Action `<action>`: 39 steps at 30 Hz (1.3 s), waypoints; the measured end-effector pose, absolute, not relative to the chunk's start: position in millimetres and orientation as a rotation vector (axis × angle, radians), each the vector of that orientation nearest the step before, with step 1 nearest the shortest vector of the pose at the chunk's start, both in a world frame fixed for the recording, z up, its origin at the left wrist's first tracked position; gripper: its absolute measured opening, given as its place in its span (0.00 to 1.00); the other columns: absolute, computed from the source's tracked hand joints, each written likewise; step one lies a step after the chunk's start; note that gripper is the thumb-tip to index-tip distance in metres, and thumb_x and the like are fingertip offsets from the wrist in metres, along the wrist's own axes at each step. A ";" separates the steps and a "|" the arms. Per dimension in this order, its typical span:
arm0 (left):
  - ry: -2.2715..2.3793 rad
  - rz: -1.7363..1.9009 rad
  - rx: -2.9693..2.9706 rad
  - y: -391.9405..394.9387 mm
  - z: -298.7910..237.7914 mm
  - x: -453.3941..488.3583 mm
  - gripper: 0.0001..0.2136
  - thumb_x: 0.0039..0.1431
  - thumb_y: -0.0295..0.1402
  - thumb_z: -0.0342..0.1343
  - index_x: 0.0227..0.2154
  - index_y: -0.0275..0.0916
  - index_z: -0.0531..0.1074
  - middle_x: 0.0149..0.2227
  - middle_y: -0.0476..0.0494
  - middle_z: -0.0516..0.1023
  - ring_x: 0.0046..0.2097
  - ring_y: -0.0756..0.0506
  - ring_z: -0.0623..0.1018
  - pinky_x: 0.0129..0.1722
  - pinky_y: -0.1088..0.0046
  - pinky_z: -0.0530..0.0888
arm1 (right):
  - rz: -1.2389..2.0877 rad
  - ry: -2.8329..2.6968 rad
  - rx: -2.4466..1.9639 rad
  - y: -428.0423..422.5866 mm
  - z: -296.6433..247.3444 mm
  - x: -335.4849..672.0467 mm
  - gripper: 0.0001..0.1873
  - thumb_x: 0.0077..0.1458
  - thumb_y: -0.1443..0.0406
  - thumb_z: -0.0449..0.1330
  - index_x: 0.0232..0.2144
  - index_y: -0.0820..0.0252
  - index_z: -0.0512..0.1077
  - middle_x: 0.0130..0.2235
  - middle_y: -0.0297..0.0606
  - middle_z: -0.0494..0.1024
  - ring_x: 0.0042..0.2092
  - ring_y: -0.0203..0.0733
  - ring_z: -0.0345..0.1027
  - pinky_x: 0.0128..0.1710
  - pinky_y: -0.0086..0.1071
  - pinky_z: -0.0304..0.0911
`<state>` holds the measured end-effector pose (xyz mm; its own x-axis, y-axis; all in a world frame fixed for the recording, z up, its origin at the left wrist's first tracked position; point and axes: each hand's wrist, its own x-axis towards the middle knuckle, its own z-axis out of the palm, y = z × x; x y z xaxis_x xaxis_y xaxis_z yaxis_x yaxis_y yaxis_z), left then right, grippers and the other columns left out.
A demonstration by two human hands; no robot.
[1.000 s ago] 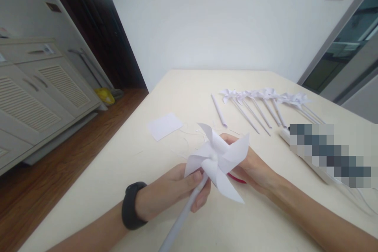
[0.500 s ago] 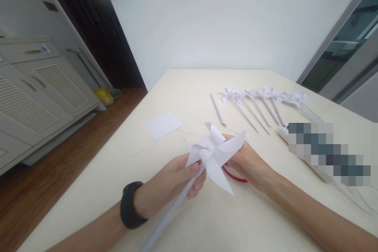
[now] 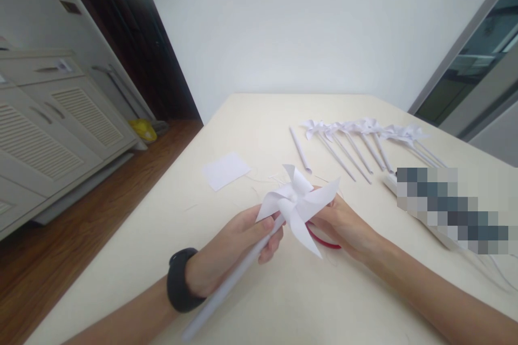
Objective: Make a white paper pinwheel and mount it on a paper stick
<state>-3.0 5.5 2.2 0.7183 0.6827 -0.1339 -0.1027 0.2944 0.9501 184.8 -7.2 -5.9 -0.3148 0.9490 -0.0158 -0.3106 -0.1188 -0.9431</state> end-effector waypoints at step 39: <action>0.646 0.392 1.141 3.6 -4.5 -2.1 0.05 0.60 0.33 0.46 0.34 0.36 0.61 0.24 0.53 0.65 0.17 0.58 0.59 0.18 0.78 0.50 | 1.445 -1.026 -0.948 4.8 -1.5 206.0 0.05 0.48 0.68 0.59 0.30 0.54 0.74 0.30 0.31 0.77 0.30 0.35 0.67 0.33 0.30 0.59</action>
